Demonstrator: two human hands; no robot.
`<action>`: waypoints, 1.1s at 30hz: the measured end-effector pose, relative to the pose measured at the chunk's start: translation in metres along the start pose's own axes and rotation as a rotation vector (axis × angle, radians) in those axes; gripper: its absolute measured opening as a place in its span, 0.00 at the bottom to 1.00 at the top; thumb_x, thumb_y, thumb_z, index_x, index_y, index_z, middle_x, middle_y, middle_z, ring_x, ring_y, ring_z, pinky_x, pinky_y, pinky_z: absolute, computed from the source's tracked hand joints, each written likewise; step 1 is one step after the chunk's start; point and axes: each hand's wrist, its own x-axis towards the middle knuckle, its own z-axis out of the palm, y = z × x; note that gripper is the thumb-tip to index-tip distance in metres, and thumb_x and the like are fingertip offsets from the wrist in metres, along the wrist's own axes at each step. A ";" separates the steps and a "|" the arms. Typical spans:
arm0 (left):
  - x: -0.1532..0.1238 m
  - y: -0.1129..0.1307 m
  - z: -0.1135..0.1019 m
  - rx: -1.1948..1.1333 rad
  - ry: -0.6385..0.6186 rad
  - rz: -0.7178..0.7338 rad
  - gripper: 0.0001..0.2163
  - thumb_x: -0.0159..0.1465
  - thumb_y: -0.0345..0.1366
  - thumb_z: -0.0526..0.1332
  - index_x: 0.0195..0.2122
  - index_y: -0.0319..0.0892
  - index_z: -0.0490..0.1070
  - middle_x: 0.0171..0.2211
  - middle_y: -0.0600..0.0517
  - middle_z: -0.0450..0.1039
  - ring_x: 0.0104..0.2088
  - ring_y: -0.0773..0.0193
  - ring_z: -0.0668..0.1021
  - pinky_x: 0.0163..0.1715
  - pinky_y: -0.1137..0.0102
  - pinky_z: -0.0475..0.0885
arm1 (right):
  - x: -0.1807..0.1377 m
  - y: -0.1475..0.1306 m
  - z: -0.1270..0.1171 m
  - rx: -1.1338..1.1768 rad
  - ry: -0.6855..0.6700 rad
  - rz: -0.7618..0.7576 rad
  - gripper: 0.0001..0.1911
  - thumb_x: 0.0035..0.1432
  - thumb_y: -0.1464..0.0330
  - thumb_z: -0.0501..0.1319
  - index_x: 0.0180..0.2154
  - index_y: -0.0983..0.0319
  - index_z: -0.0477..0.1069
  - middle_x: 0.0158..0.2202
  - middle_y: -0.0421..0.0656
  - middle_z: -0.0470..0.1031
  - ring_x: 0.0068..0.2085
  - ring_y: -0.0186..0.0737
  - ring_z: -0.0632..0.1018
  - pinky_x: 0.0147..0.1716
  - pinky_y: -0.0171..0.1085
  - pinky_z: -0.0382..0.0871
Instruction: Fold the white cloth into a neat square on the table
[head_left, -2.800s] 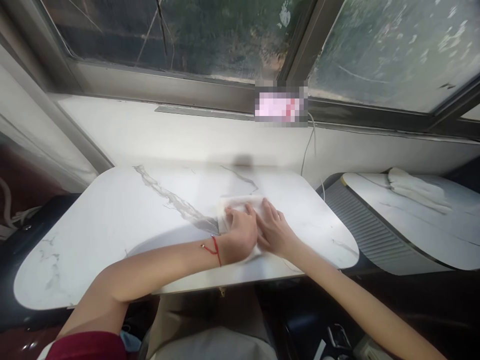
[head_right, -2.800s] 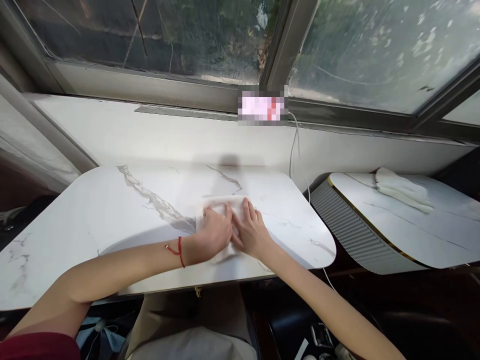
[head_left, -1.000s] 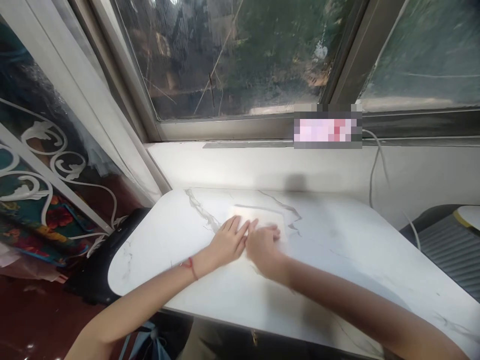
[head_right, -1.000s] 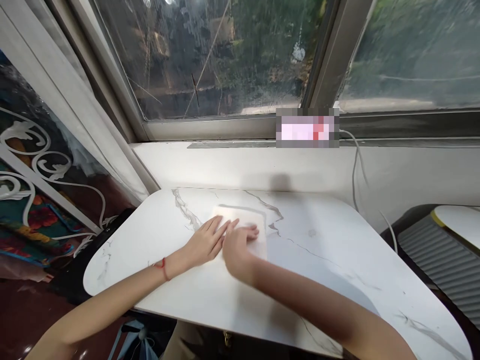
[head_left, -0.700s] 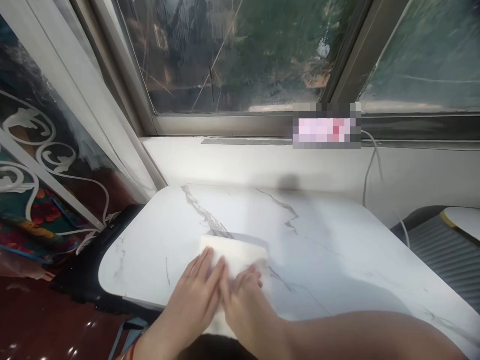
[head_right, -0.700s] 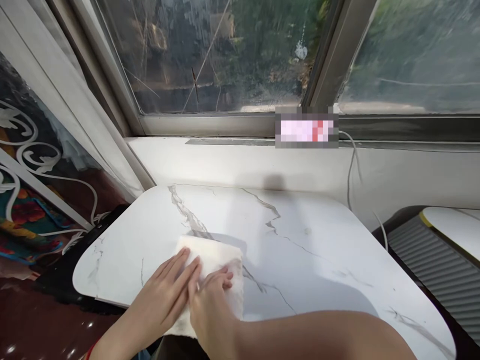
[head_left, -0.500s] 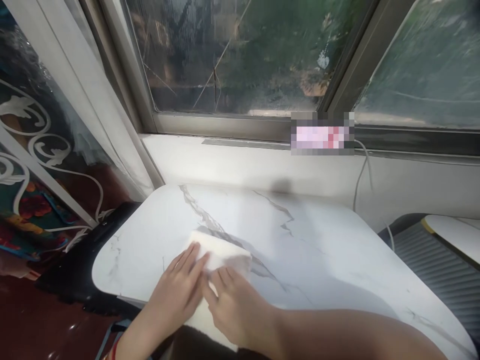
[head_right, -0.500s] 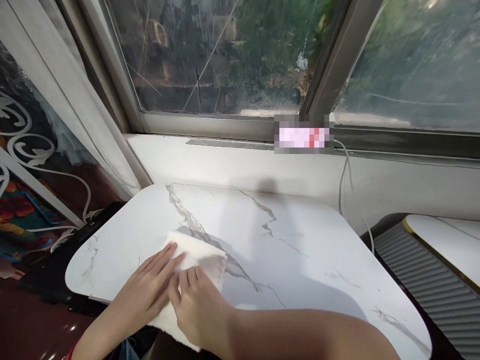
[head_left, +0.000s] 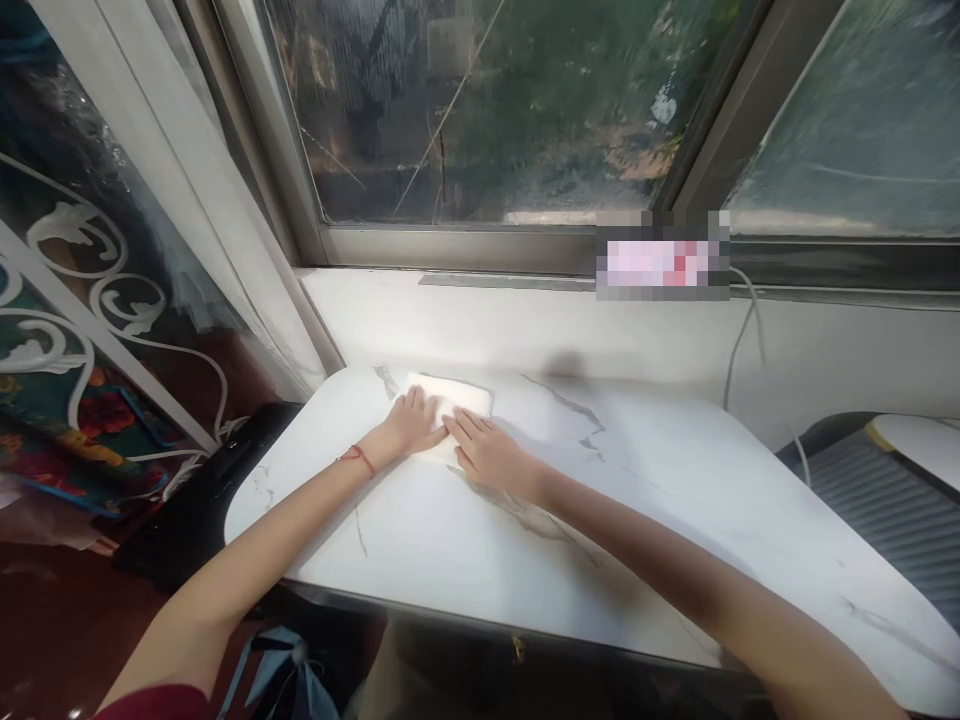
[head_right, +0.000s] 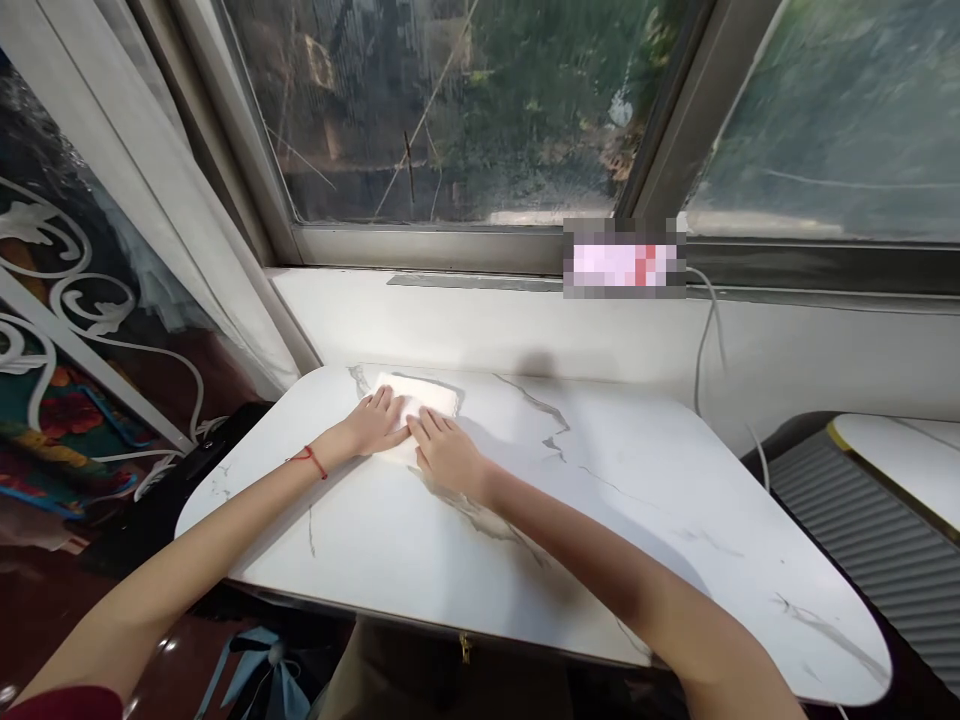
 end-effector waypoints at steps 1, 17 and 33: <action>0.012 0.002 0.005 0.015 0.011 -0.044 0.29 0.71 0.46 0.52 0.65 0.27 0.61 0.66 0.25 0.60 0.69 0.38 0.62 0.64 0.50 0.61 | 0.004 0.011 0.006 -0.001 0.027 0.023 0.28 0.67 0.72 0.49 0.66 0.76 0.61 0.66 0.65 0.64 0.67 0.56 0.66 0.63 0.53 0.66; 0.042 -0.049 0.022 -0.041 0.045 -0.219 0.29 0.73 0.47 0.49 0.68 0.30 0.57 0.71 0.30 0.53 0.72 0.45 0.57 0.69 0.55 0.53 | 0.085 0.027 0.020 -0.033 -0.072 0.098 0.27 0.66 0.74 0.52 0.65 0.72 0.61 0.67 0.59 0.64 0.68 0.48 0.64 0.66 0.45 0.61; -0.104 -0.083 0.022 0.084 0.114 -0.466 0.31 0.70 0.45 0.49 0.66 0.24 0.60 0.66 0.23 0.60 0.69 0.35 0.62 0.63 0.47 0.61 | 0.104 -0.089 0.009 0.072 -0.063 -0.175 0.22 0.68 0.72 0.51 0.62 0.68 0.63 0.64 0.59 0.66 0.64 0.49 0.67 0.64 0.53 0.61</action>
